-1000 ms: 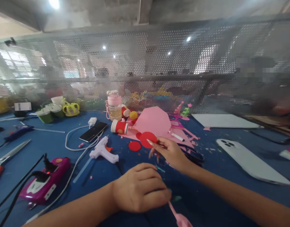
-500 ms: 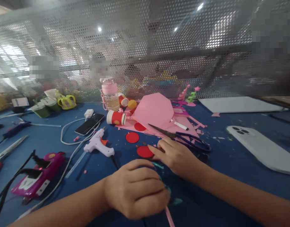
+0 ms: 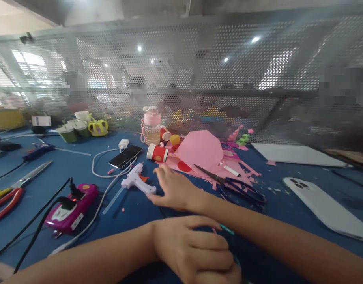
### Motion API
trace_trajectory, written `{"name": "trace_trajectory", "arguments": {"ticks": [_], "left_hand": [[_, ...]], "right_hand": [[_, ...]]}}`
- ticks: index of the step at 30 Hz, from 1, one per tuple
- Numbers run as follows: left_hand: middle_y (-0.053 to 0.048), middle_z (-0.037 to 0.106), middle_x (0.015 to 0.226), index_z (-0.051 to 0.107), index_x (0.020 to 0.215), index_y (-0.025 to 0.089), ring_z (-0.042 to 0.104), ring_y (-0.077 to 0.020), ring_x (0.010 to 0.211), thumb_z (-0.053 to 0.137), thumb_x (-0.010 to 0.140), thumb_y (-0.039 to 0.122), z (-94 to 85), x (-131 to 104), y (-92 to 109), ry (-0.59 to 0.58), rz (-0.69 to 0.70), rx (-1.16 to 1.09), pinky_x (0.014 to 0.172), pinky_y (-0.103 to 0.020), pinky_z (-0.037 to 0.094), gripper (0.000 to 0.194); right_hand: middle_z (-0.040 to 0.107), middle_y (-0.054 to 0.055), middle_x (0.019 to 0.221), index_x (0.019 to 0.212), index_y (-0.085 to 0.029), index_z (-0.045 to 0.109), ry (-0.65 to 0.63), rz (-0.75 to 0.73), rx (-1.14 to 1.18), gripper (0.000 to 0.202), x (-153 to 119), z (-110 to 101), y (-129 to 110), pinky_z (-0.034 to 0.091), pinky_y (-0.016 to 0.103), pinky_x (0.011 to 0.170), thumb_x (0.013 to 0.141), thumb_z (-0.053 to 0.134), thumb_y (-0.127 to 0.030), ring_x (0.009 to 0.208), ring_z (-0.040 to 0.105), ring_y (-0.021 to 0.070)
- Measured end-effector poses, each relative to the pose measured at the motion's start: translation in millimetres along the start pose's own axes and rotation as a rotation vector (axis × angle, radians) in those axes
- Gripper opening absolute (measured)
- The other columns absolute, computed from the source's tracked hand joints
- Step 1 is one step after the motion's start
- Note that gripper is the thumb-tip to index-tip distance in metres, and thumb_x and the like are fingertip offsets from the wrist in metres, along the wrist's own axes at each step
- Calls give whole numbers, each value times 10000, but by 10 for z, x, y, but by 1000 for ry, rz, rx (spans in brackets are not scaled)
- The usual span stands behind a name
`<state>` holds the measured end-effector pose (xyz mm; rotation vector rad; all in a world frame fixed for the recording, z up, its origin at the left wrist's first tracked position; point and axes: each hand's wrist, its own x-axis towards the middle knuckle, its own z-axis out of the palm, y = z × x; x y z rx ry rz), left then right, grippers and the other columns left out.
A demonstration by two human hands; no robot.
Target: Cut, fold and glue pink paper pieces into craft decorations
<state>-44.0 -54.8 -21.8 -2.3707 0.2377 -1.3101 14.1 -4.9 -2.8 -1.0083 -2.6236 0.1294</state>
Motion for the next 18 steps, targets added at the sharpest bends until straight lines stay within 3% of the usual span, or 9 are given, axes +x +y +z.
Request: {"name": "trace_trajectory", "arguments": {"ticks": [2, 5, 10, 12, 14, 16, 18], "left_hand": [[33, 635, 650, 664, 649, 206, 565, -92, 659, 504, 785, 226, -19, -14, 0, 26, -25, 8, 703, -229, 497, 211], [35, 635, 650, 666, 649, 213, 569, -93, 672, 495, 792, 235, -41, -25, 8, 51, -11, 8, 717, -234, 499, 224], [43, 645, 669, 655, 633, 227, 575, -91, 689, 481, 802, 236, -49, 6, 39, 99, -34, 0, 763, -244, 483, 243], [47, 641, 664, 640, 617, 233, 575, -89, 683, 484, 799, 232, -64, 38, 58, 135, -41, -28, 795, -261, 469, 240], [53, 640, 660, 626, 606, 239, 577, -87, 684, 480, 802, 229, -95, 77, 80, 129, -52, -48, 830, -272, 452, 245], [58, 650, 672, 621, 609, 239, 579, -83, 696, 457, 812, 205, -138, 108, 99, 56, -95, -66, 850, -265, 441, 263], [54, 660, 679, 624, 631, 229, 580, -87, 705, 427, 819, 182, -181, 115, 102, -31, -120, -90, 848, -262, 447, 276]], "right_hand": [[517, 170, 980, 980, -76, 521, -65, 13, -124, 518, 209, 64, -174, 490, 409, 682, 685, 506, -501, 857, 561, 293], [525, 181, 986, 1036, -59, 504, -118, 21, -208, 503, 410, 147, -346, 500, 368, 650, 622, 570, -336, 819, 586, 273], [517, 234, 997, 993, -18, 509, -89, 50, -104, 374, 440, 83, -284, 495, 345, 609, 674, 484, -213, 742, 608, 241], [538, 211, 968, 927, -44, 517, -37, 49, 75, 302, 362, -11, -134, 489, 336, 594, 694, 446, -221, 670, 601, 205], [582, 92, 776, 873, -105, 514, -101, 65, 481, 241, 231, -110, 50, 460, 254, 476, 692, 413, -229, 505, 550, 127], [491, -32, 477, 849, -142, 492, -114, 184, 881, 233, 44, -194, 229, 385, 195, 369, 682, 353, -229, 359, 455, 96], [431, -74, 372, 823, -152, 483, -42, 274, 1115, 232, -187, -255, 381, 306, 169, 311, 643, 369, -242, 286, 382, 79]]}}
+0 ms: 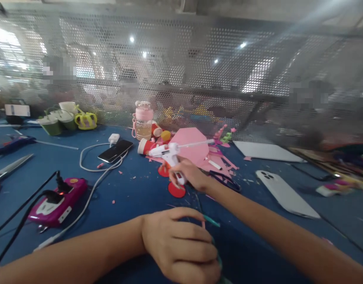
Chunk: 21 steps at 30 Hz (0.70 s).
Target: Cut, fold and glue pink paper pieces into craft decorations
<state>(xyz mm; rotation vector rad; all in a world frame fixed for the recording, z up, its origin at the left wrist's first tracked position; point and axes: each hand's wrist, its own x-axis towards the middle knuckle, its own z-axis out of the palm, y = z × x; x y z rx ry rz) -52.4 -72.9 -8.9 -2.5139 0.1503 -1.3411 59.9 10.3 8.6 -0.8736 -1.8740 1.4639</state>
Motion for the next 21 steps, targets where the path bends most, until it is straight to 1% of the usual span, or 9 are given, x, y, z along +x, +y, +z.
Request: {"name": "trace_trajectory", "arguments": {"ticks": [2, 4, 6, 7, 8, 10, 13, 16, 21], "left_hand": [[41, 668, 700, 621, 673, 222, 586, -99, 719, 414, 827, 179, -29, -24, -29, -65, -9, -9, 846, -268, 458, 261], [19, 671, 725, 598, 725, 221, 592, -113, 729, 384, 850, 177, -38, -75, -98, -89, -76, -8, 844, -278, 466, 251], [-18, 654, 717, 556, 794, 206, 594, -130, 699, 334, 870, 164, -25, -145, -193, -42, -221, -22, 781, -299, 492, 238], [-28, 636, 702, 535, 813, 197, 587, -136, 678, 344, 869, 165, -12, -185, -244, 35, -321, -12, 723, -299, 502, 202], [-40, 619, 704, 520, 819, 188, 576, -139, 670, 372, 860, 155, 2, -224, -292, 108, -454, 22, 669, -289, 498, 157], [-36, 587, 691, 499, 785, 179, 550, -124, 632, 424, 837, 129, 31, -297, -374, 179, -702, 79, 600, -250, 469, 105], [-18, 563, 679, 505, 763, 174, 535, -109, 598, 469, 824, 170, 63, -367, -451, 175, -956, 36, 568, -228, 444, 70], [-14, 562, 688, 522, 783, 173, 543, -112, 607, 483, 822, 221, 84, -389, -486, 162, -1124, -9, 579, -230, 451, 73], [6, 533, 646, 516, 720, 176, 520, -101, 584, 509, 811, 260, 101, -389, -506, 196, -1292, 23, 558, -217, 442, 124]], "right_hand": [[418, -82, 331, 792, -154, 480, 89, 5, 122, 225, -221, -149, 78, 276, 171, 284, 660, 395, -316, 251, 354, 76], [409, -88, 311, 772, -161, 480, 164, 54, 196, 292, -430, -263, 163, 258, 178, 256, 698, 413, -435, 220, 320, 74], [397, -96, 297, 759, -164, 486, 219, 103, 218, 371, -603, -345, 249, 258, 175, 242, 699, 455, -529, 206, 308, 66], [400, -96, 298, 752, -166, 487, 232, 126, 226, 400, -671, -375, 291, 264, 172, 238, 684, 484, -560, 206, 316, 65], [407, -95, 303, 746, -168, 489, 240, 143, 238, 423, -727, -398, 329, 273, 170, 235, 669, 506, -584, 209, 324, 63], [425, -91, 320, 745, -175, 490, 230, 177, 267, 446, -802, -429, 391, 297, 166, 233, 649, 529, -609, 219, 345, 63], [449, -79, 339, 738, -179, 492, 171, 213, 293, 443, -848, -459, 438, 323, 154, 228, 663, 521, -615, 223, 353, 56], [484, -59, 373, 715, -168, 504, 108, 228, 313, 442, -859, -501, 436, 347, 135, 226, 673, 520, -608, 233, 368, 44], [489, -53, 387, 677, -164, 520, 9, 345, 308, 467, -888, -599, 414, 341, 122, 212, 662, 522, -631, 224, 361, 31]]}}
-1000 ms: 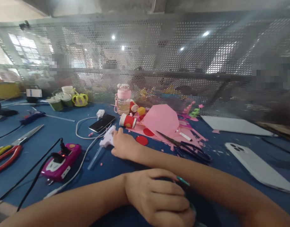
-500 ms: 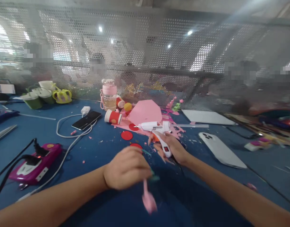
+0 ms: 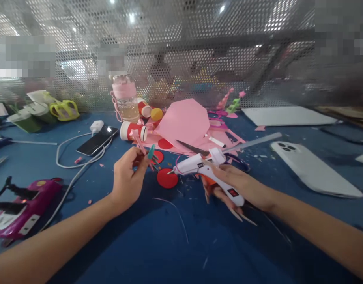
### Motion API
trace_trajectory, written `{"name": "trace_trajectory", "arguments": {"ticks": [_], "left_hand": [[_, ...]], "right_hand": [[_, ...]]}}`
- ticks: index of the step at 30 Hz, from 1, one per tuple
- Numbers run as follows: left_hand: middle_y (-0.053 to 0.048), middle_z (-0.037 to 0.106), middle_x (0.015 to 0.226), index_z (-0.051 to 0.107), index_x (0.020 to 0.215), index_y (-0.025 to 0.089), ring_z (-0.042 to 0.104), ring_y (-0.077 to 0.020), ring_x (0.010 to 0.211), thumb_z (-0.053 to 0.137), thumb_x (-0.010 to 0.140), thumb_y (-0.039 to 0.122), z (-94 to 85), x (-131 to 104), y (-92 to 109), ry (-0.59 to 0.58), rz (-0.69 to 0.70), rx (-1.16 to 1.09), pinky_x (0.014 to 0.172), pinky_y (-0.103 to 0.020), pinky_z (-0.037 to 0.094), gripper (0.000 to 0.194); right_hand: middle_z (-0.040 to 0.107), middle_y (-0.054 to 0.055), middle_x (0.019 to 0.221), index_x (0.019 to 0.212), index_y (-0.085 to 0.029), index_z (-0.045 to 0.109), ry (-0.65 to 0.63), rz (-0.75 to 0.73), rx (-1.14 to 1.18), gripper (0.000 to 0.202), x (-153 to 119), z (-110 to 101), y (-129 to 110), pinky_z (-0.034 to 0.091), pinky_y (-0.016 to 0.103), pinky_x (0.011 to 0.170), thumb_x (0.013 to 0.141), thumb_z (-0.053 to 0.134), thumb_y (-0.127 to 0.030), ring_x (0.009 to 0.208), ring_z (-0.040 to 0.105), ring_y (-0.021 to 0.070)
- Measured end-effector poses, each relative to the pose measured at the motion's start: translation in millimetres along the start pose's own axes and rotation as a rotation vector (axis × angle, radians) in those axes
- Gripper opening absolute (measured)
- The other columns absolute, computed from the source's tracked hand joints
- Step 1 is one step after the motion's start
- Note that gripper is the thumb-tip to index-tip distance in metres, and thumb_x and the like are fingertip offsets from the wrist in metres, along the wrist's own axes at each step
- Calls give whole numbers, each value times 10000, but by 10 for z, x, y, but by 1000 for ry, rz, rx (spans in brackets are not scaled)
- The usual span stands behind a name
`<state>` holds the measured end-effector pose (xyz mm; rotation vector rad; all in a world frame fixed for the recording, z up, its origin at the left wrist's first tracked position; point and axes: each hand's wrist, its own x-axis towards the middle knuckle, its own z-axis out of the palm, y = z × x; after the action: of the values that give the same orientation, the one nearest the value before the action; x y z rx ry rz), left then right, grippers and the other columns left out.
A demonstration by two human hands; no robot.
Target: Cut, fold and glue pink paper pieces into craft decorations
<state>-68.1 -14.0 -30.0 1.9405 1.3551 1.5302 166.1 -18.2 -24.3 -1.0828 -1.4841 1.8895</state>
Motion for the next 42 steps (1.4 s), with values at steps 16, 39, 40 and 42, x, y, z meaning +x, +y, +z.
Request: {"name": "trace_trajectory", "arguments": {"ticks": [16, 39, 40, 42], "left_hand": [[8, 535, 677, 528, 768, 172, 524, -93, 606, 508, 813, 255, 29, 1, 23, -77, -57, -82, 579, -219, 459, 97], [-11, 623, 667, 572, 748, 157, 566, -108, 574, 514, 795, 205, 34, 20, 51, -196, -42, 84, 565, -240, 453, 89], [-14, 625, 671, 574, 750, 157, 567, -111, 578, 516, 795, 209, 34, 21, 49, -196, -45, 93, 563, -241, 450, 91], [-15, 621, 661, 575, 741, 155, 564, -113, 572, 516, 796, 217, 35, 23, 47, -201, -53, 104, 555, -242, 444, 102]], "right_hand": [[499, -28, 429, 566, -175, 470, 121, 96, -121, 488, -73, 58, -50, 291, 115, 230, 609, 513, -659, 248, 394, 30], [583, 23, 567, 711, -156, 571, 58, -4, -51, 484, -59, -9, 16, 336, 112, 229, 656, 509, -633, 255, 393, 19], [580, 21, 554, 706, -153, 569, 51, -1, -49, 493, -59, -12, 21, 335, 113, 225, 652, 510, -640, 252, 392, 20], [560, 9, 523, 681, -151, 562, 58, 18, -48, 501, -58, -19, 38, 328, 117, 216, 647, 507, -648, 243, 391, 25]]}}
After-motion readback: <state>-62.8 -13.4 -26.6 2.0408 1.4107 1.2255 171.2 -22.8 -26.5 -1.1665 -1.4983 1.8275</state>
